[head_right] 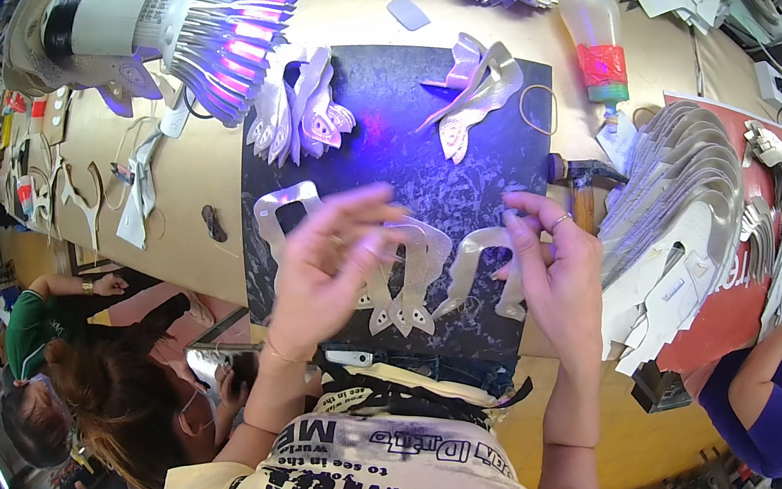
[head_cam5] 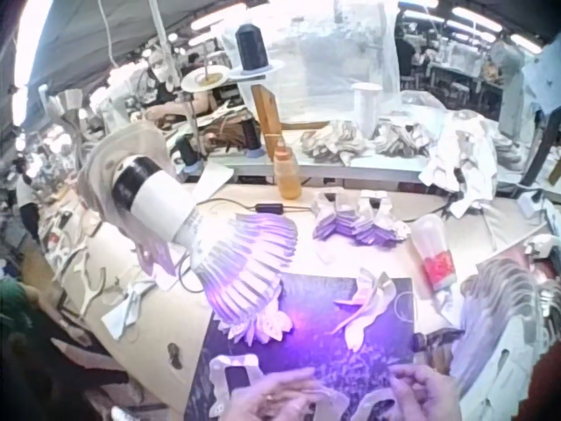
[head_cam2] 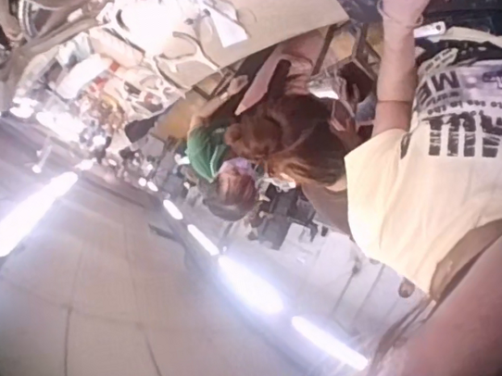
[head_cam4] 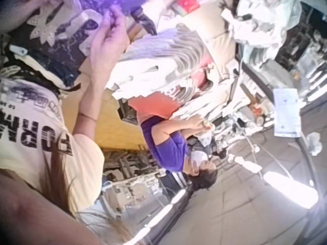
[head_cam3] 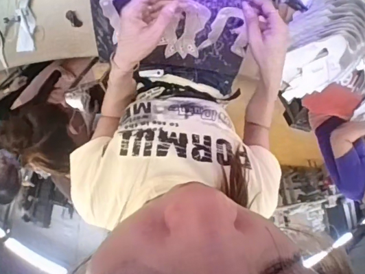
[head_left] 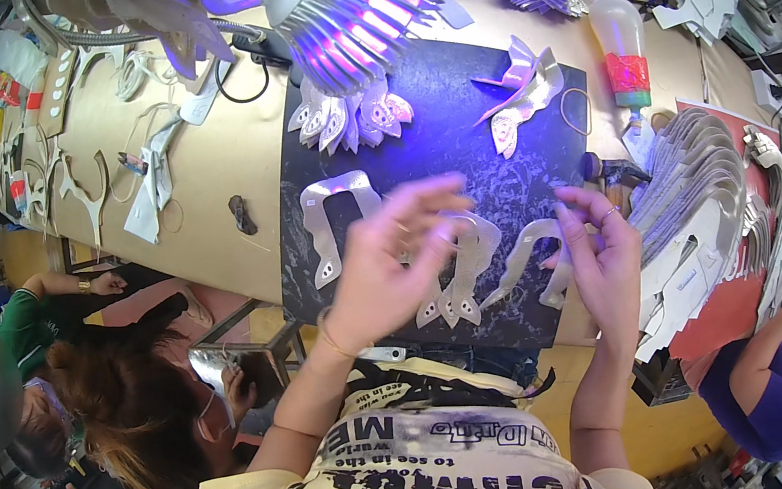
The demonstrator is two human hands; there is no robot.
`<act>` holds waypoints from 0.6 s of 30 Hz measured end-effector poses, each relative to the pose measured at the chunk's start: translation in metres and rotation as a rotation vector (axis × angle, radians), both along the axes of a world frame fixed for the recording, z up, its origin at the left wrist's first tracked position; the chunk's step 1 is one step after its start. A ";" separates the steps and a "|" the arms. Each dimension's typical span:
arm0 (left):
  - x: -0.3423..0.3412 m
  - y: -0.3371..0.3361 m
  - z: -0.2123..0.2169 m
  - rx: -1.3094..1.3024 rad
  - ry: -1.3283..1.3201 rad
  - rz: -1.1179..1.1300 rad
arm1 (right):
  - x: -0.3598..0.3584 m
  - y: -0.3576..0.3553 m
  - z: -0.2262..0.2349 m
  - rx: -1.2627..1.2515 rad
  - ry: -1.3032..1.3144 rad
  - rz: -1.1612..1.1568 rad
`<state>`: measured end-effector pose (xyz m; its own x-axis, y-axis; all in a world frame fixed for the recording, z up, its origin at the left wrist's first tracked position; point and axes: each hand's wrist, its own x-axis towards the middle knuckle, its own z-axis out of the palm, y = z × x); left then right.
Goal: The person assembles small translucent plastic components by hand at a workbench. They pick up individual pieces, align them, and press them together under a purple UV lamp, then place the assembled units on the table.
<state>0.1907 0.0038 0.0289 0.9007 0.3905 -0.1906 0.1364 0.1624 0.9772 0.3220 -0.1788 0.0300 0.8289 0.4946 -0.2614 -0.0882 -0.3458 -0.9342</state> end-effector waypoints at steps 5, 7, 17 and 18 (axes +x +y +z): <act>-0.012 0.045 0.003 0.438 -0.020 0.313 | 0.000 0.001 -0.008 -0.228 -0.294 0.050; -0.020 0.054 0.003 0.524 0.009 0.379 | -0.001 0.005 -0.010 -0.293 -0.519 0.066; -0.030 0.062 -0.015 0.790 0.168 0.506 | -0.033 0.049 -0.006 -0.350 -0.804 0.501; -0.030 0.062 -0.016 0.822 0.190 0.500 | -0.036 0.052 -0.008 -0.363 -0.818 0.548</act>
<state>0.1603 0.0659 0.0130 0.5781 0.7944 0.1866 0.4035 -0.4770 0.7808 0.2865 -0.1264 0.0220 0.5057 0.8599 0.0698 0.7767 -0.4185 -0.4707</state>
